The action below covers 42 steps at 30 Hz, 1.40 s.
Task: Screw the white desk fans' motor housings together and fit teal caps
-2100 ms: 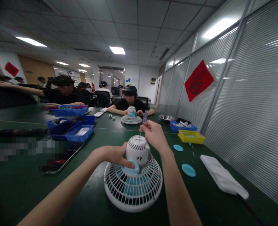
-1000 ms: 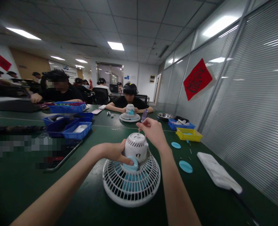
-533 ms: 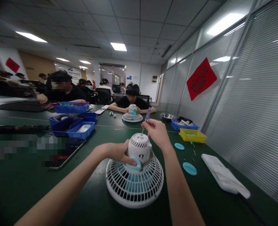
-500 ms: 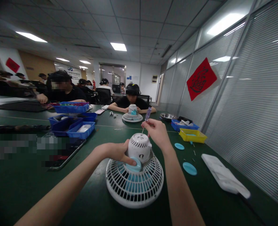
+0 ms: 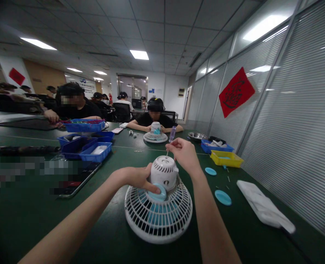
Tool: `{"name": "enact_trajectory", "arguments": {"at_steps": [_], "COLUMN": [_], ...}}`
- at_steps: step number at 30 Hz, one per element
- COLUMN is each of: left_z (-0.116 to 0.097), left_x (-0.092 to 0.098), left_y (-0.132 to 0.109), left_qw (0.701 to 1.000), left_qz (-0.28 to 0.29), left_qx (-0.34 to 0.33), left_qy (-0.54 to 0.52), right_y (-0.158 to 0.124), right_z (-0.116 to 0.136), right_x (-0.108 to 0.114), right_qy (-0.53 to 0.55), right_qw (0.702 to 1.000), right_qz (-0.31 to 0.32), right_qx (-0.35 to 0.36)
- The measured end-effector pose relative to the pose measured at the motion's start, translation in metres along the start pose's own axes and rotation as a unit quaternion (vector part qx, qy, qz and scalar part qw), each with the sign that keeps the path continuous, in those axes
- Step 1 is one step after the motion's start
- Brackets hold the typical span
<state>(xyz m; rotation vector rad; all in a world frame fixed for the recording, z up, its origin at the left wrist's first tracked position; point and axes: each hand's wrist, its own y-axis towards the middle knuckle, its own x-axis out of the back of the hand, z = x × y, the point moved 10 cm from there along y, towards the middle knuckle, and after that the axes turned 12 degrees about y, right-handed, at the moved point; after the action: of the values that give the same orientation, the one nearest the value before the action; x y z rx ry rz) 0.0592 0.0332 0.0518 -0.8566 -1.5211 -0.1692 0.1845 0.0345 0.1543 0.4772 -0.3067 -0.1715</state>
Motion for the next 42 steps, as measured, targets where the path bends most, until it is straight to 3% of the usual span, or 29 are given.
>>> {"name": "enact_trajectory", "arguments": {"at_steps": [9, 17, 32, 42], "left_z": [0.0016, 0.0009, 0.0008, 0.0029], "left_x": [0.0004, -0.0008, 0.0005, -0.0013], "left_y": [0.0031, 0.0018, 0.0009, 0.0038], "left_qw": [1.000, 1.000, 1.000, 1.000], "left_qz": [-0.009, -0.005, -0.012, -0.007], "left_qx": [-0.005, 0.001, 0.000, 0.002], "left_qy": [-0.004, -0.003, -0.003, 0.007], "right_y": [0.0020, -0.0003, 0.0025, 0.0012], "right_z": [0.0001, 0.0050, -0.0028, 0.0005], "right_x": [-0.0015, 0.0045, 0.0029, 0.0023], "right_qy": [-0.006, -0.064, 0.001, -0.024], "right_qw": [1.000, 0.997, 1.000, 1.000], "right_qz": [0.010, -0.016, -0.008, -0.004], "right_qx": [0.011, 0.032, -0.001, 0.008]}}
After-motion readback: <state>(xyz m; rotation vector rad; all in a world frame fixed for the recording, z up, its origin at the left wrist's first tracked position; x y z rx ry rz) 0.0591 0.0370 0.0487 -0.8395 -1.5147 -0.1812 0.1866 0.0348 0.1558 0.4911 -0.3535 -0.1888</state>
